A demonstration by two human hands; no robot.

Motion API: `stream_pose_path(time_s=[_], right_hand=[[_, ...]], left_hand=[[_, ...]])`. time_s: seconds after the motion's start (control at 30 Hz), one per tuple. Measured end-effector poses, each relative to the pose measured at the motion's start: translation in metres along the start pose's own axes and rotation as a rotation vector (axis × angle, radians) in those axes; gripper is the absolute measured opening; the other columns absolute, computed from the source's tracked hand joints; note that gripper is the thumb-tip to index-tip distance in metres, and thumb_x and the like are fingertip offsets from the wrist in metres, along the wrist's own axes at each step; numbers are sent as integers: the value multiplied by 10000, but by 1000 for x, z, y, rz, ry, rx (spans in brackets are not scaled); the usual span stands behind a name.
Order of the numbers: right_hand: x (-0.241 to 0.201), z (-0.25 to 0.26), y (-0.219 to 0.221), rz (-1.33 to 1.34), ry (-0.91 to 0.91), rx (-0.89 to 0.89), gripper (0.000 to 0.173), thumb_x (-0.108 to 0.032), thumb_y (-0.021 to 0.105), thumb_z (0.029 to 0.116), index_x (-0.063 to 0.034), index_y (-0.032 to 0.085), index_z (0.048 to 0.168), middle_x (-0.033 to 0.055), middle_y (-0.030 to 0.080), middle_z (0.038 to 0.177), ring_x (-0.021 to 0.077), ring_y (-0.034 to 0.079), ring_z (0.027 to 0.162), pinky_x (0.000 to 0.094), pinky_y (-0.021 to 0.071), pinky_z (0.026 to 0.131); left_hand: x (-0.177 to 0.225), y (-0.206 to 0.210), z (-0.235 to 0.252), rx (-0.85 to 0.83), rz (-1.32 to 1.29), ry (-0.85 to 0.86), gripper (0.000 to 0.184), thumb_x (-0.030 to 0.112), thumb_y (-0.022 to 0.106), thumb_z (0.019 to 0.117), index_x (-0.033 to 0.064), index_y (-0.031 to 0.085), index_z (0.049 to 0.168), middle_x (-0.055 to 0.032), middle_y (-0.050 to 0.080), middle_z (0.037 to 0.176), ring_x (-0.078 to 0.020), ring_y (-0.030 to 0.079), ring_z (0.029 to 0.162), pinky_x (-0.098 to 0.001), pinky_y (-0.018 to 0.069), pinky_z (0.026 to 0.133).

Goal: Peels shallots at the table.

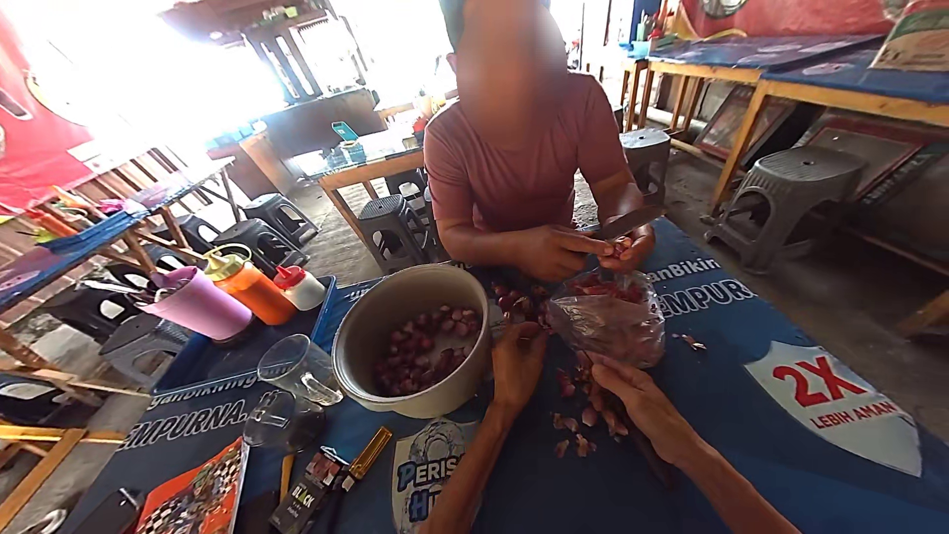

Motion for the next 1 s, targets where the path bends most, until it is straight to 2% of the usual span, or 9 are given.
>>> stream_pose_path(time_s=[0.1,0.23,0.67,0.9,1.0], right_hand=[[-2,0,3,-13,-5,-26,466,-165,429,1088,-65,417,1542,20,607,732,103,557,502,232,493,447],[2,0,9,-9,32,-105,498,-163,450,1078,-111,392,1570,19,614,761,101,566,535,227,486,463],[5,-3,6,61,74,-50,412,-135,501,1055,-98,562,1460,37,636,749,89,548,493,208,453,415],[14,-2,4,220,185,-21,399,-163,490,1062,-99,569,1448,36,611,728,84,534,478,202,431,388],[18,-4,4,304,229,-89,418,-199,426,1071,-143,520,1475,-5,576,717,53,500,465,184,419,389]], left_hand=[[0,1,-20,1,-217,-87,295,92,702,949,-75,653,1187,-134,737,1010,-144,734,826,-299,624,784],[10,6,-38,11,-308,-77,317,57,695,923,-89,638,1197,-113,738,978,-127,728,835,-280,616,779],[17,10,-53,39,-335,4,291,17,687,906,-96,644,1170,-112,734,974,-105,723,817,-244,615,750],[21,12,-58,65,-301,145,245,27,683,911,-90,664,1125,-142,719,1014,-144,724,870,-284,620,807],[18,17,-56,-16,-427,46,247,22,664,951,-96,651,1168,-133,731,1019,-148,729,841,-300,629,775]])
Point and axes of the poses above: each hand's wrist, its own z-axis towards the middle knuckle, its own y-axis out of the palm, x = y × z, the point moved 9 cm from there along z, towards the middle knuckle
